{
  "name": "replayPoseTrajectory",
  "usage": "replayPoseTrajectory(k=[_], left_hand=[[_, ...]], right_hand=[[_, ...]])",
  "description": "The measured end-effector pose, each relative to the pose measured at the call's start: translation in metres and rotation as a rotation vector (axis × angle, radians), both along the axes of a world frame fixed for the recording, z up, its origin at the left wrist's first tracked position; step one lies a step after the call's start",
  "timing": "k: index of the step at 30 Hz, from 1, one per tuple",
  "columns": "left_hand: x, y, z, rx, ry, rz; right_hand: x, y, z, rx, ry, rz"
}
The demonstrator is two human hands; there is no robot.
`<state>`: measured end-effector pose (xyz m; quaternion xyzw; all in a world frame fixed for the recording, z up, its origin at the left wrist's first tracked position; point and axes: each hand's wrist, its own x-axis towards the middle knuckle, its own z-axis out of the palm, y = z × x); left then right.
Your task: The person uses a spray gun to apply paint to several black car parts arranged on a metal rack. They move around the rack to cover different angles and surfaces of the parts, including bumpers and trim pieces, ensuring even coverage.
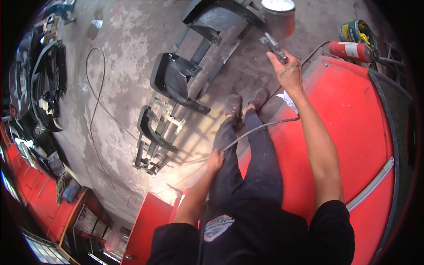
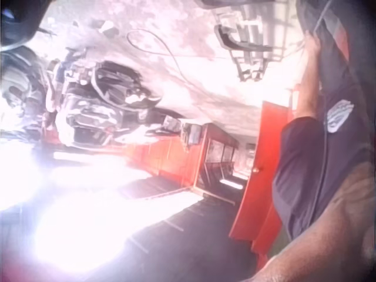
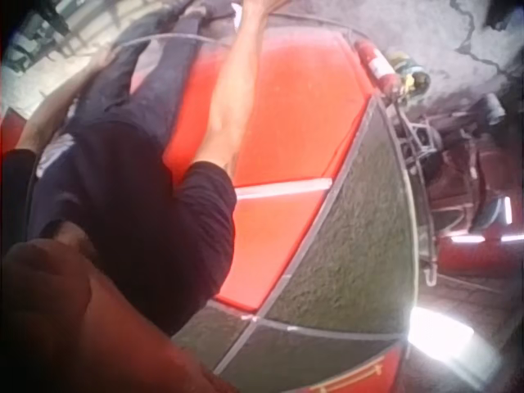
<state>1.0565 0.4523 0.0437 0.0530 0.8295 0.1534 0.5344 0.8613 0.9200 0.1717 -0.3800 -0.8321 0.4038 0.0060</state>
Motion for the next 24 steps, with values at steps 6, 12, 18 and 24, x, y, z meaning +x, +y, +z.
replayPoseTrajectory(k=[6,12,18,24], left_hand=[[-0.002,0.001,0.006,0.025,0.018,0.027],[0.003,-0.010,0.005,0.035,0.009,0.030],[0.020,-0.025,0.019,-0.072,0.006,0.124],[-0.002,-0.083,0.007,-0.030,-0.046,0.163]], right_hand=[[0.005,-0.015,0.001,0.045,0.051,-0.068],[-0.006,-0.087,-0.018,-0.084,0.136,0.187],[0.020,-0.129,-0.011,0.020,0.134,0.053],[-0.013,-0.188,-0.011,0.024,0.088,-0.083]])
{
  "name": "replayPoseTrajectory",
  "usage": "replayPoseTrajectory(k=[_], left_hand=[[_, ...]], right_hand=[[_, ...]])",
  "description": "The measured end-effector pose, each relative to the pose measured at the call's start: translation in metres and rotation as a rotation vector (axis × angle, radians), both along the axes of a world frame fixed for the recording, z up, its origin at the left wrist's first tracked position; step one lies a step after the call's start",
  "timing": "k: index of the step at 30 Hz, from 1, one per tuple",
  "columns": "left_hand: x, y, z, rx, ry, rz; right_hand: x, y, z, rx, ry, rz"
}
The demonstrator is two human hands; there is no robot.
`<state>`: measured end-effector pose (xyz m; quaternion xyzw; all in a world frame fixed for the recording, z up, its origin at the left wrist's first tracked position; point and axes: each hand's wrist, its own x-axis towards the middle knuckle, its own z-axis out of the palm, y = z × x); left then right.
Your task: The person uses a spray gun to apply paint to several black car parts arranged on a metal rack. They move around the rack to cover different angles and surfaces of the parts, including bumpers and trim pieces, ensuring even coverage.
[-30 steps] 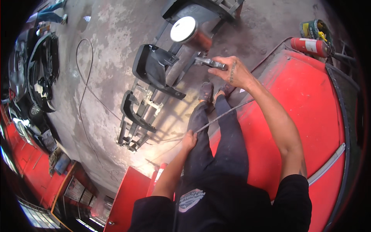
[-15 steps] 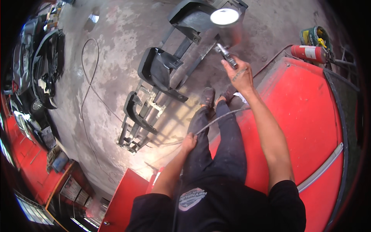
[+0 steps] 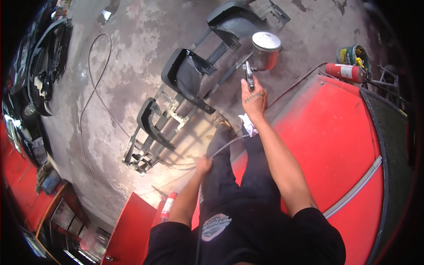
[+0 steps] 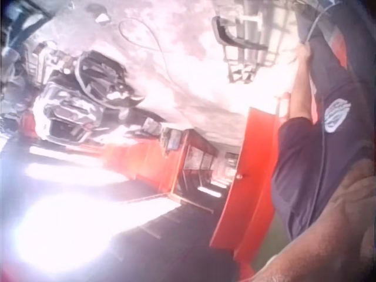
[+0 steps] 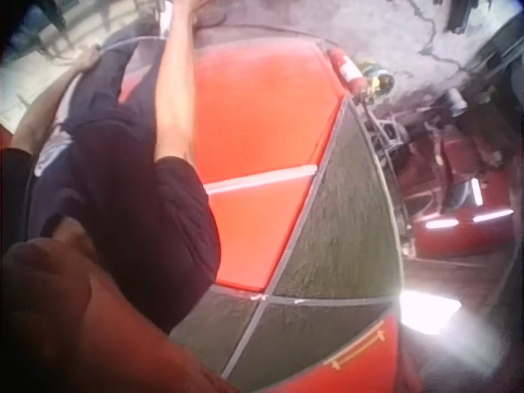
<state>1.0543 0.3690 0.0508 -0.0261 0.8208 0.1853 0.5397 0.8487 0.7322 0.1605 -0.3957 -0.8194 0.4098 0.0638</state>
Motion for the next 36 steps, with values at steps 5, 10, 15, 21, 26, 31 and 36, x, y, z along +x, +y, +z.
replayPoseTrajectory(k=[5,10,15,21,26,31,36], left_hand=[[0.009,-0.017,0.004,0.055,0.006,0.126],[0.024,-0.017,0.007,0.063,0.020,0.228],[0.022,-0.023,0.012,0.091,0.056,0.290],[0.035,-0.028,0.003,0.099,0.134,0.350],[0.032,-0.033,0.002,0.118,0.080,0.332],[0.038,-0.034,-0.005,0.157,0.060,0.367],[0.039,-0.042,-0.010,0.131,0.007,0.341]], right_hand=[[-0.103,-0.036,-0.023,-0.019,0.111,0.027],[-0.129,-0.053,-0.027,0.035,0.099,0.048],[-0.056,-0.064,-0.026,0.091,-0.059,-0.062],[-0.016,-0.082,-0.021,0.174,-0.131,-0.136],[-0.100,-0.078,-0.037,0.192,0.024,-0.007],[-0.152,-0.075,-0.027,0.150,0.059,0.074],[-0.088,-0.061,-0.030,0.244,0.067,-0.071]])
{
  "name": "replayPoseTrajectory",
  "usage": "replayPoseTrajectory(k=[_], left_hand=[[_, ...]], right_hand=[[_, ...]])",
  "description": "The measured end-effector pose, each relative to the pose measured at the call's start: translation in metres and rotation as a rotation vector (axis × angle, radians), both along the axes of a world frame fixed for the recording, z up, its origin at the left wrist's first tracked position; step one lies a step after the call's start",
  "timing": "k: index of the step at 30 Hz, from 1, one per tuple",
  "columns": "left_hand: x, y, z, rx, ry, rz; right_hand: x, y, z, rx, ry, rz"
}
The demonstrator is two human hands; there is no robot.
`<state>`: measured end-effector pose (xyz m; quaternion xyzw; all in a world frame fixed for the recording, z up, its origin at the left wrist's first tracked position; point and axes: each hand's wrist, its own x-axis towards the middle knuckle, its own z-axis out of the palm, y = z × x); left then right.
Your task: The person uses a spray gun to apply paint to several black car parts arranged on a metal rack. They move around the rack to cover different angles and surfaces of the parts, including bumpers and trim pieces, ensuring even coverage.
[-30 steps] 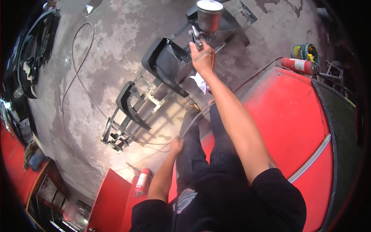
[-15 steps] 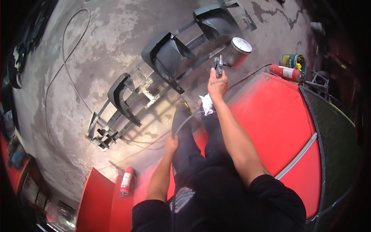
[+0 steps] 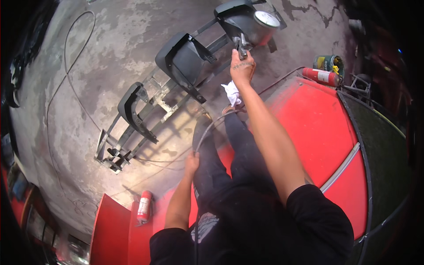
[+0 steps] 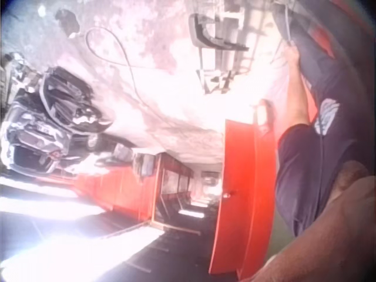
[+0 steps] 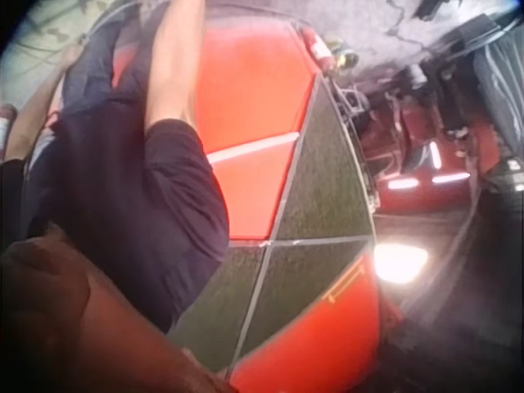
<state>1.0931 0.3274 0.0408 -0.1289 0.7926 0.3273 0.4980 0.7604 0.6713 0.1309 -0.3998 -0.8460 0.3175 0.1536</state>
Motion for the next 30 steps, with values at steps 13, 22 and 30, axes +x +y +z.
replayPoseTrajectory(k=[13,22,30], left_hand=[[-0.004,-0.004,-0.003,0.035,0.006,0.005],[0.010,-0.006,-0.008,0.024,0.066,0.048],[0.011,-0.003,-0.001,0.001,-0.047,0.049]], right_hand=[[0.015,0.003,0.004,-0.029,-0.036,0.018],[0.037,-0.003,-0.013,-0.041,-0.110,-0.028],[0.099,-0.014,0.002,-0.013,-0.223,-0.084]])
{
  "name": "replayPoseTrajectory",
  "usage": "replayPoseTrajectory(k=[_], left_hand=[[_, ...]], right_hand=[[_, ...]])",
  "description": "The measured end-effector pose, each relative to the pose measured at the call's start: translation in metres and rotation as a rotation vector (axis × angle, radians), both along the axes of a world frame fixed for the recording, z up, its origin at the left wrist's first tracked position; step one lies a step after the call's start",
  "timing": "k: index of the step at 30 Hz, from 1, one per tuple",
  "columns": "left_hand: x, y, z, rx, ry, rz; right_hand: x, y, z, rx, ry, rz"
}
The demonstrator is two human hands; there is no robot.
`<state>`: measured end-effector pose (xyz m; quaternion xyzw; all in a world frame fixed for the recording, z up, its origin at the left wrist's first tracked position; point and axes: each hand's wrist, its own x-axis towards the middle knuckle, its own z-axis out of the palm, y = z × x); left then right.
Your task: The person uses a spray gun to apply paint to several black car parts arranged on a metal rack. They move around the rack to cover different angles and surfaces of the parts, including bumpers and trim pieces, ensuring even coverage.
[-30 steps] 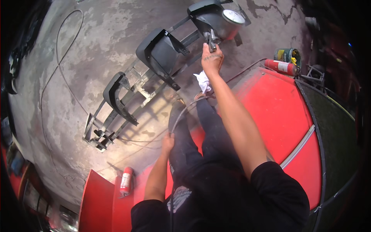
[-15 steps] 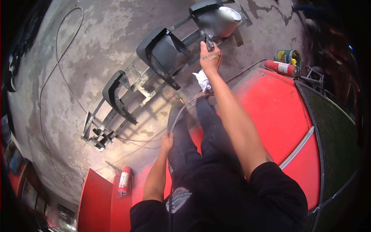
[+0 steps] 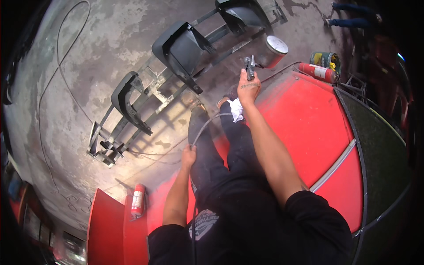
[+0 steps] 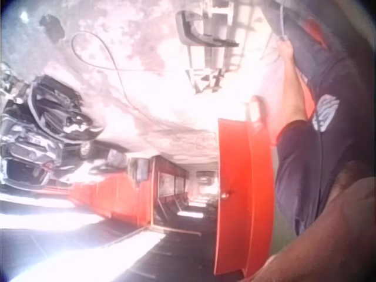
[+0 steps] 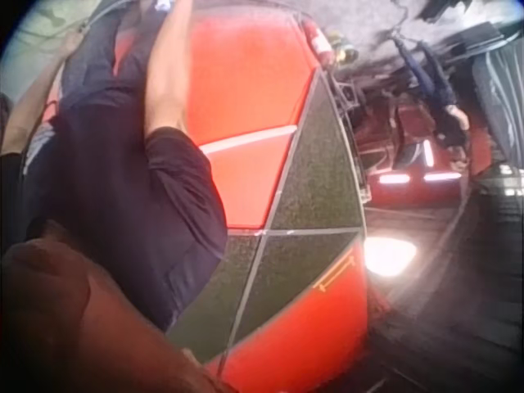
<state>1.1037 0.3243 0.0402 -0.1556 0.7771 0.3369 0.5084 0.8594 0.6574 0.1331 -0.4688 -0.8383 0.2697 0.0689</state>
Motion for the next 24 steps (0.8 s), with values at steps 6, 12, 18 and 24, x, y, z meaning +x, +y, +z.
replayPoseTrajectory(k=[6,12,18,24], left_hand=[[0.007,-0.004,-0.007,-0.009,0.034,-0.014],[-0.001,-0.003,-0.002,0.015,-0.050,0.011],[-0.008,-0.001,-0.001,0.072,0.059,-0.073],[-0.022,0.002,0.006,0.006,0.031,-0.183]], right_hand=[[-0.021,-0.008,-0.004,0.031,0.059,0.031],[-0.016,0.020,0.014,-0.071,0.081,0.062],[0.023,0.122,0.006,0.136,0.059,-0.053],[0.036,0.170,0.014,-0.175,0.159,-0.416]])
